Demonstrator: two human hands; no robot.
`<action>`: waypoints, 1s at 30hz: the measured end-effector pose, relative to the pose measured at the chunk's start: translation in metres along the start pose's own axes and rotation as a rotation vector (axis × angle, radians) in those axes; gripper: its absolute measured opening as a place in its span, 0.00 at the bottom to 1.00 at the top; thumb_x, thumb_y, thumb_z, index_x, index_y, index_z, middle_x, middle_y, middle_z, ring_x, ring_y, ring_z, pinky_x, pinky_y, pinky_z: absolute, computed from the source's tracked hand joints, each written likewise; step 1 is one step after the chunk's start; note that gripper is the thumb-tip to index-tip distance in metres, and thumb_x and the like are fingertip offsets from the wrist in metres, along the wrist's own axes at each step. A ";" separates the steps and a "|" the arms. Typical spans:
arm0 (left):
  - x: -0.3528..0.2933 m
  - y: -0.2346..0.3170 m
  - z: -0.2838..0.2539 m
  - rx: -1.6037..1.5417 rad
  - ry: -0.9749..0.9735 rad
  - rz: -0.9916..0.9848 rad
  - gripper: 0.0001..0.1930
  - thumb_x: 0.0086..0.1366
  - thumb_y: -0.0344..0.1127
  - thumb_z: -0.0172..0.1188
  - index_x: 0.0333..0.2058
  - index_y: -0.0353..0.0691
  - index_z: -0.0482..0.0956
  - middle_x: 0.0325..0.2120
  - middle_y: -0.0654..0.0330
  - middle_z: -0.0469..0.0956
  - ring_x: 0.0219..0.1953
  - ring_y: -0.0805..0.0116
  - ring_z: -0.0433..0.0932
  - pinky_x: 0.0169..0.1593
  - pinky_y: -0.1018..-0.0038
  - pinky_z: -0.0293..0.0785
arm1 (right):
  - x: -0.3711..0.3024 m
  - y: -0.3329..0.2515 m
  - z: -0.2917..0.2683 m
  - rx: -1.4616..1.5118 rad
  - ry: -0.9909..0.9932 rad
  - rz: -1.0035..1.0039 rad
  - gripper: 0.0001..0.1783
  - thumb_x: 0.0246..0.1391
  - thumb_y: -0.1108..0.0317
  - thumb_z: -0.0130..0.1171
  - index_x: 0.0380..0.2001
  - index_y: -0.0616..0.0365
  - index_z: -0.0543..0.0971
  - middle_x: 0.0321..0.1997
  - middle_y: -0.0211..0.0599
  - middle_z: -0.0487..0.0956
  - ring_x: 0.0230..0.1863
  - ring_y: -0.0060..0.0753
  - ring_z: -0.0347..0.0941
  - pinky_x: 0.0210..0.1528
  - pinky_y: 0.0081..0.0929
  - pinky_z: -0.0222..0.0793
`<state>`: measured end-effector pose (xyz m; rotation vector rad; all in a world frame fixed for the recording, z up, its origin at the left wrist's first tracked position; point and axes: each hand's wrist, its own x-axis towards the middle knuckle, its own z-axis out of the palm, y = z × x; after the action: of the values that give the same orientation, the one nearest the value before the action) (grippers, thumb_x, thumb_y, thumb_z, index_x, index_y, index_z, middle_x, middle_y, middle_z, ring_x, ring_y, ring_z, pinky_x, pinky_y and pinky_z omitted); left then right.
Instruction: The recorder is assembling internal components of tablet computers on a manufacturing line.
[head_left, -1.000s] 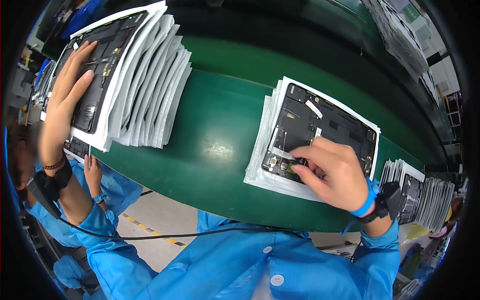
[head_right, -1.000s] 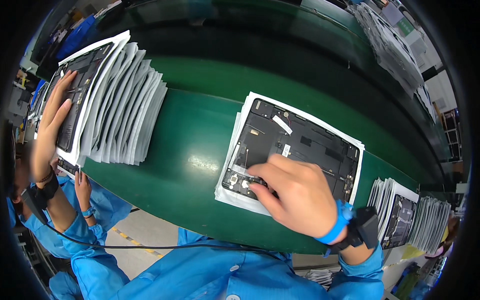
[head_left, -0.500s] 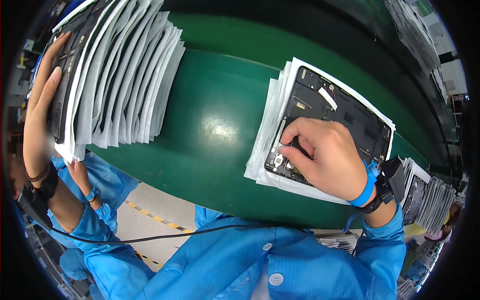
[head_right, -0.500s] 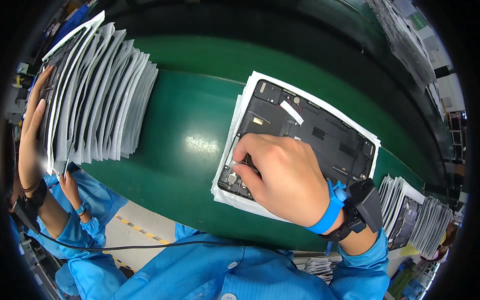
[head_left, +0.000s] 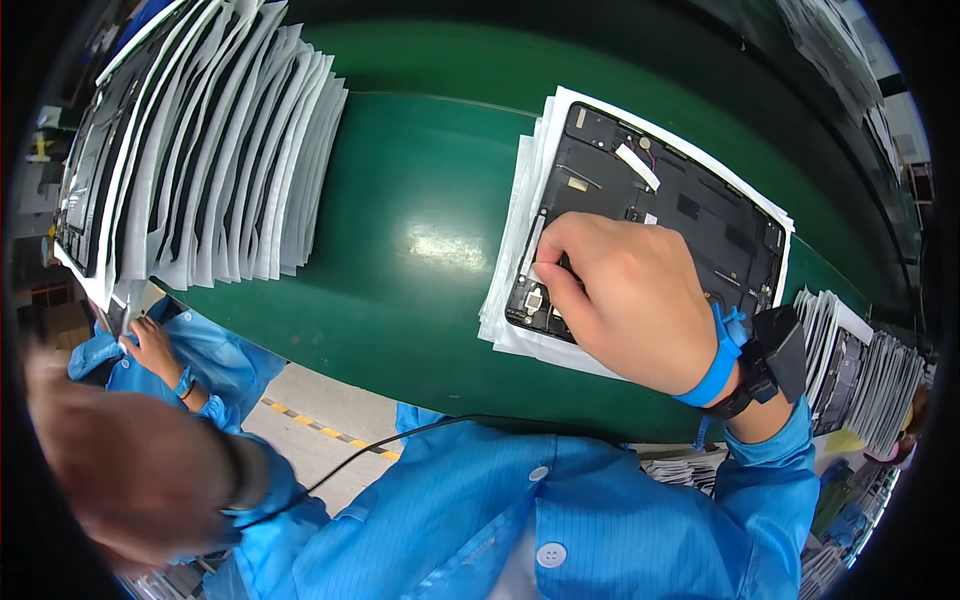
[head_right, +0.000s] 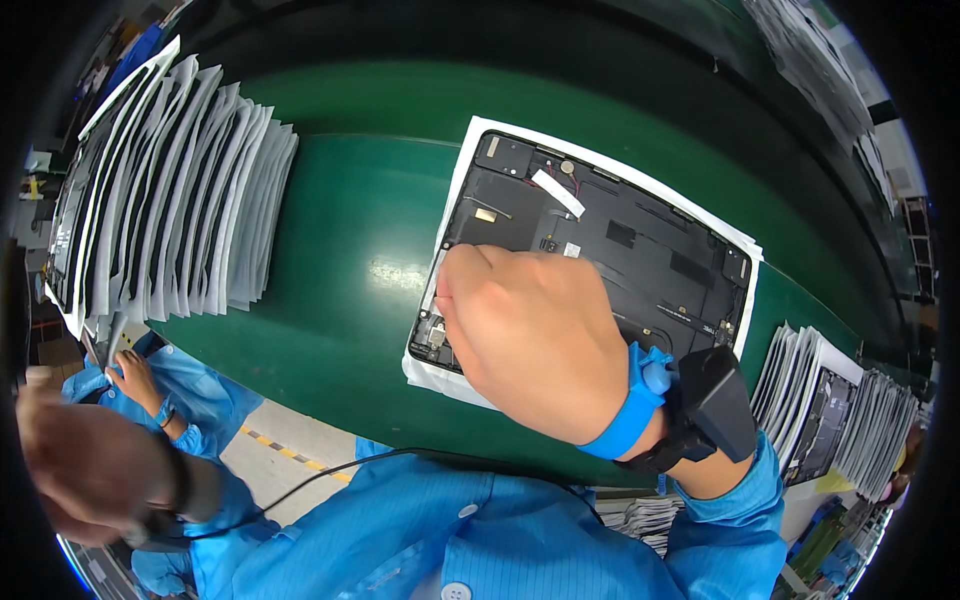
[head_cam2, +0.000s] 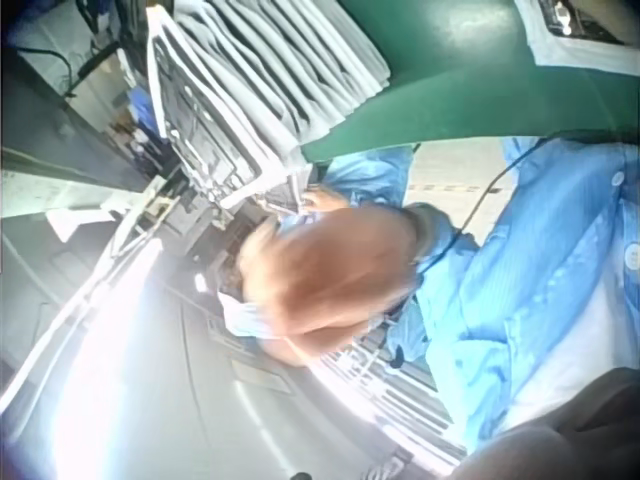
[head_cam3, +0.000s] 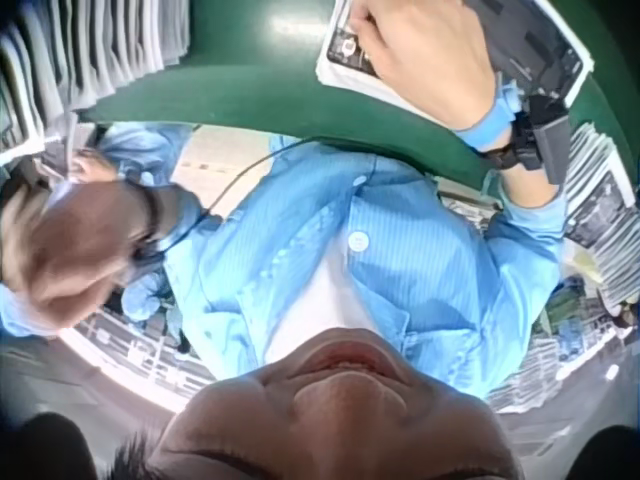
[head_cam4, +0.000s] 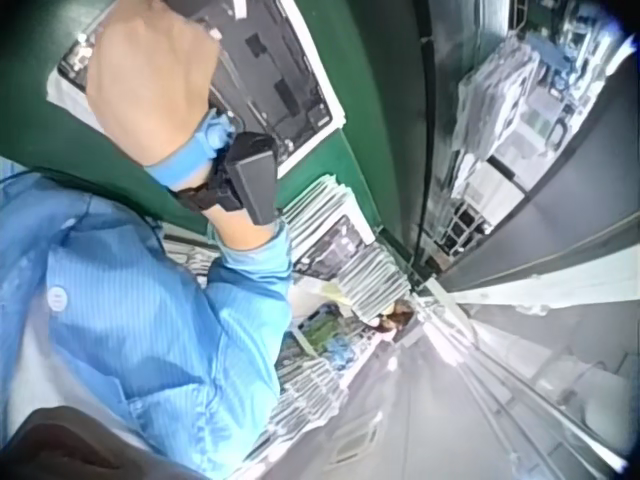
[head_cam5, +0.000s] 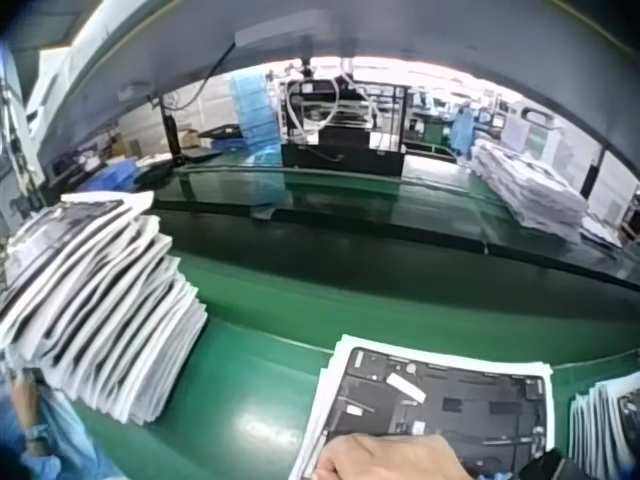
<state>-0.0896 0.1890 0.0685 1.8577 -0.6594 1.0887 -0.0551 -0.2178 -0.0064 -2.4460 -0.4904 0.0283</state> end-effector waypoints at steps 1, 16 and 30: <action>-0.017 0.025 0.071 -0.007 -0.226 0.052 0.27 0.69 0.51 0.55 0.54 0.33 0.80 0.47 0.36 0.77 0.51 0.48 0.76 0.57 0.57 0.72 | 0.002 -0.004 0.008 -0.060 0.019 -0.051 0.03 0.52 0.74 0.61 0.29 0.61 0.77 0.25 0.43 0.81 0.28 0.48 0.80 0.30 0.41 0.74; -0.084 0.028 0.213 -0.187 -0.649 -0.677 0.04 0.62 0.21 0.64 0.36 0.31 0.80 0.26 0.57 0.76 0.26 0.68 0.75 0.31 0.75 0.71 | -0.005 0.005 0.011 -0.090 0.062 -0.201 0.08 0.49 0.75 0.60 0.30 0.61 0.71 0.25 0.38 0.72 0.26 0.41 0.76 0.27 0.36 0.72; -0.020 -0.040 0.238 -0.544 -1.293 -0.272 0.23 0.51 0.41 0.79 0.45 0.43 0.84 0.40 0.56 0.64 0.43 0.58 0.68 0.46 0.69 0.70 | -0.009 0.018 0.013 -0.076 0.114 -0.334 0.07 0.49 0.74 0.63 0.32 0.61 0.76 0.25 0.34 0.70 0.25 0.35 0.73 0.25 0.32 0.71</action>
<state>0.0319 0.0015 -0.0242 1.8825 -1.1863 -0.5834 -0.0590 -0.2258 -0.0284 -2.3909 -0.8542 -0.2720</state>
